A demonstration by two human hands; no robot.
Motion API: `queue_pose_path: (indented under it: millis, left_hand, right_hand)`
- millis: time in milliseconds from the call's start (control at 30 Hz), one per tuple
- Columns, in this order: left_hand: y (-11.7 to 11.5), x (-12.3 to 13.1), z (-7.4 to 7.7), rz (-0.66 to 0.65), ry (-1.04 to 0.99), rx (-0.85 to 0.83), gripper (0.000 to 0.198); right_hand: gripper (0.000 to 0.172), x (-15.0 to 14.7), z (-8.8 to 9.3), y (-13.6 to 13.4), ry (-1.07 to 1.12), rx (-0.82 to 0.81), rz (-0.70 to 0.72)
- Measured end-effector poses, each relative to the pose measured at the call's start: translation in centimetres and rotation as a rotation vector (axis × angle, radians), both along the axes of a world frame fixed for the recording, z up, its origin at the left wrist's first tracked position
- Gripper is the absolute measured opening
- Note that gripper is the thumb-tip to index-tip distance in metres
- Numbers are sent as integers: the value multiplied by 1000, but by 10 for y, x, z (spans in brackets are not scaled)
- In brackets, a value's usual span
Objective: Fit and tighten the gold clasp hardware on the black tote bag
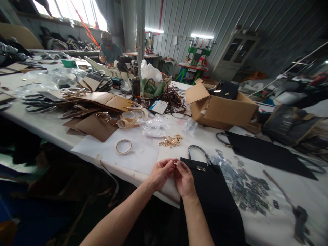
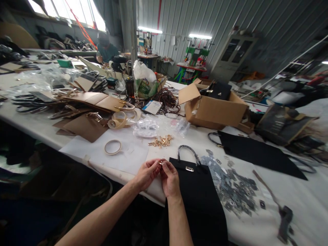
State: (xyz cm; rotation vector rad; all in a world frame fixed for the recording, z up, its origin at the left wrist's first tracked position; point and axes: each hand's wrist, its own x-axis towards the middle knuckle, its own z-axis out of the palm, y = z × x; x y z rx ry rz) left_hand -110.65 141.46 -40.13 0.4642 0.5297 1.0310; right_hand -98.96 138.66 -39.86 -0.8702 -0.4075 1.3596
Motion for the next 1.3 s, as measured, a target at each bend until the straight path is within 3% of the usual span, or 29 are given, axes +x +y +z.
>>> queue_pose_path:
  millis: [167,300,367,467,600,800,1000,1067,1133,1300]
  left_hand:
    - [0,0,-1,-4,14,5,37]
    - [2,0,2,19,12,-37,40]
    - [3,1,4,38,28,-74,42]
    - [4,2,4,46,71,-108,48]
    - [5,2,3,32,124,-81,54]
    - [4,2,2,9,156,-31,57]
    - [4,4,-2,45,160,-36,60]
    - [4,5,-3,80,143,-44,60]
    - [4,6,-4,126,128,-37,59]
    - [0,11,-8,220,201,66,50]
  right_hand:
    - [30,6,2,1,80,-13,67]
    - [29,7,2,1,26,6,122]
    - [29,9,1,0,-87,35,50]
    - [31,17,0,-3,-433,95,-60]
    - [26,29,3,-4,-869,209,-15]
    - [19,32,8,0,-1047,372,44]
    - [19,16,3,1,-1240,458,-172]
    - [20,9,2,0,-1247,433,-227]
    - [22,4,3,0,-1176,354,-192]
    - [42,5,-1,-2,-699,6,-22]
